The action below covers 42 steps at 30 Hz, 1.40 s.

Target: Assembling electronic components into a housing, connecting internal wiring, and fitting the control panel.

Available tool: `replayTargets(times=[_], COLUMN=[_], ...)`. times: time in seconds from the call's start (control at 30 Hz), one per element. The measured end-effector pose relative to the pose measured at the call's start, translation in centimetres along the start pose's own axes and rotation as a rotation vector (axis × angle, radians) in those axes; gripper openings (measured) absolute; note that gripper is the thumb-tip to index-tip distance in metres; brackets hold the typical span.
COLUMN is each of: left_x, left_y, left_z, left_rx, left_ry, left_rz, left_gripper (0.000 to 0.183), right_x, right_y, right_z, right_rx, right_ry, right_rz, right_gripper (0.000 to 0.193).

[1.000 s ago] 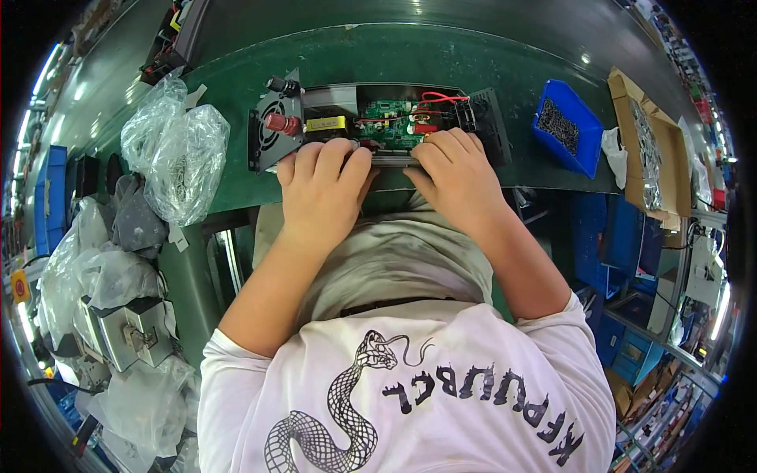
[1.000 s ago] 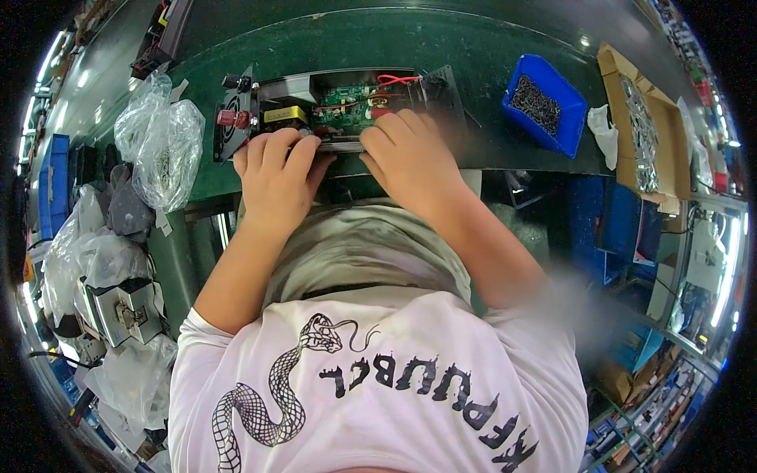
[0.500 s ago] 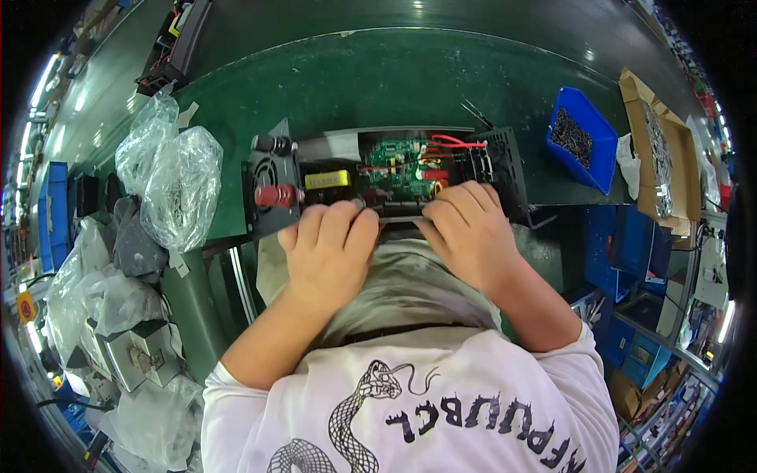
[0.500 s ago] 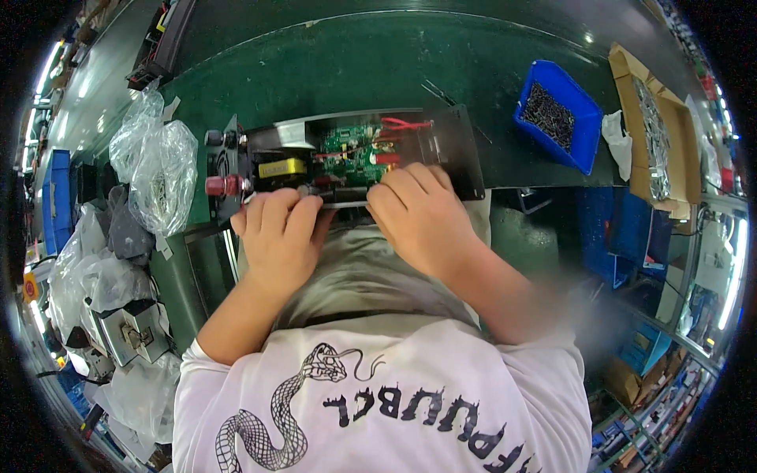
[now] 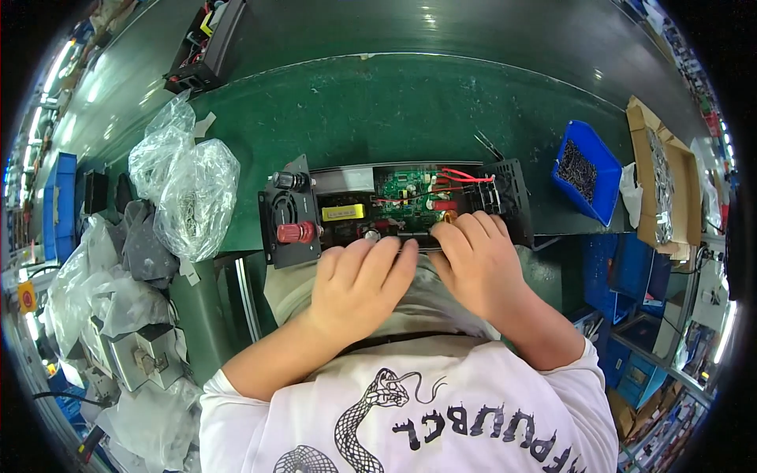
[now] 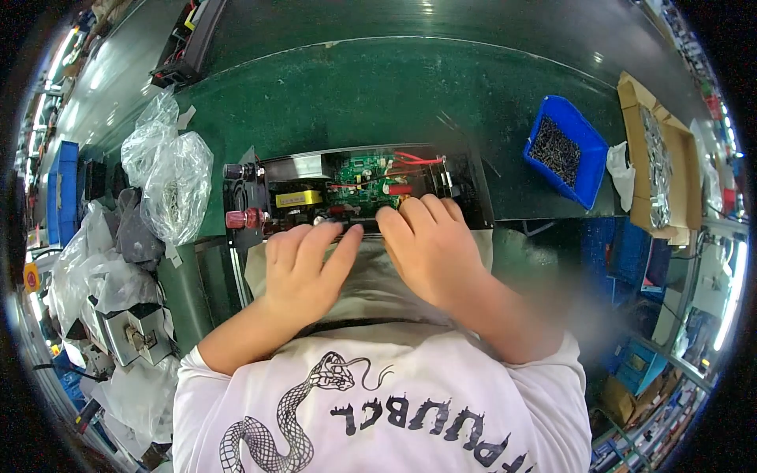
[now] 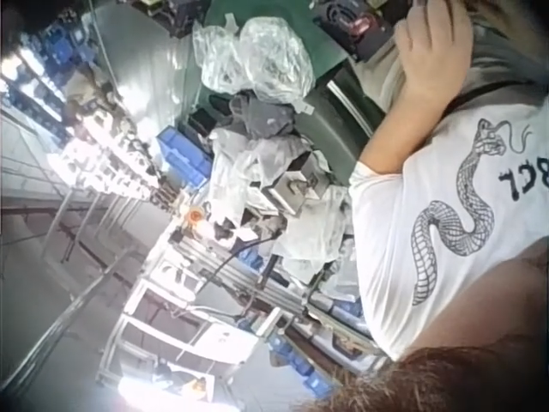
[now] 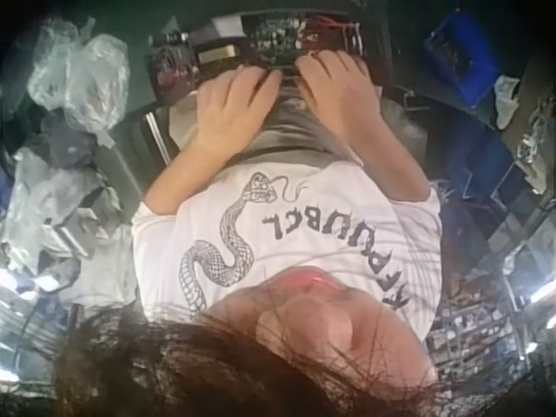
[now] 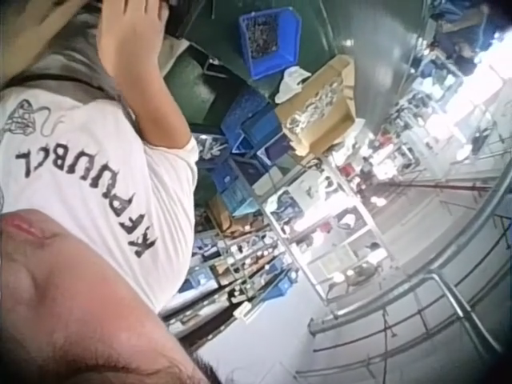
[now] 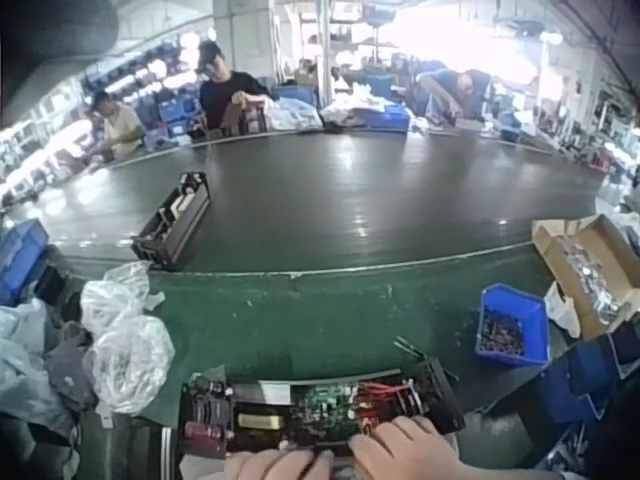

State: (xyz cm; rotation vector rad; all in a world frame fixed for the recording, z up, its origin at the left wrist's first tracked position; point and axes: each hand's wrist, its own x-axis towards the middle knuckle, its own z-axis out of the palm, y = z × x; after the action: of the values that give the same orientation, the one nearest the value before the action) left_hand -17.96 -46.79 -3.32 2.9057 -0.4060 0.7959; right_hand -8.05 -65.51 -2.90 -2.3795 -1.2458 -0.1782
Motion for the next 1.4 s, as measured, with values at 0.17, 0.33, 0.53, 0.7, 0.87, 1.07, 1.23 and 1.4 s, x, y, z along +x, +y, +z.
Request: replayTargets(times=[0.17,0.33,0.53,0.7,0.87,1.07,1.23,1.4], left_x=[2.4,3.1,4.1,4.4,4.7,0.4,-6.4,-9.2], left_y=[-1.1,-1.2,-0.5,-0.6,-1.4,-3.8,-16.5,-20.1], left_z=[0.1,0.1,0.4,1.4,2.6,-6.2,-7.5,-5.6], left_rx=[-0.082,-0.185,-0.114,-0.036,-0.013,-0.265,0.073,0.093], left_ry=[-0.204,-0.388,-0.371,-0.344,-0.178,0.075,0.087,-0.26], left_rz=[-0.014,-0.043,-0.094,-0.101,-0.179,-0.069,-0.889,-0.992], left_gripper=[0.022,0.009,0.011,0.013,0.013,0.009,0.017,0.019], right_x=[1.5,2.5,2.8,4.9,7.1,2.7,-2.4,-1.0], right_y=[-1.0,-0.4,0.2,1.0,1.8,-0.1,0.1,-1.7], right_z=[-0.9,-1.1,-1.0,-1.0,-0.8,-0.9,0.7,1.7], right_rx=[-0.16,-0.137,-0.129,-0.157,-0.196,-0.195,0.16,0.245], right_ry=[-0.076,-0.161,-0.116,-0.143,-0.054,0.055,0.072,0.03], right_rz=[-0.047,-0.143,-0.206,-0.219,-0.22,-0.132,-0.167,-0.206], right_gripper=[0.026,0.02,0.015,0.01,0.011,0.039,0.038,0.029])
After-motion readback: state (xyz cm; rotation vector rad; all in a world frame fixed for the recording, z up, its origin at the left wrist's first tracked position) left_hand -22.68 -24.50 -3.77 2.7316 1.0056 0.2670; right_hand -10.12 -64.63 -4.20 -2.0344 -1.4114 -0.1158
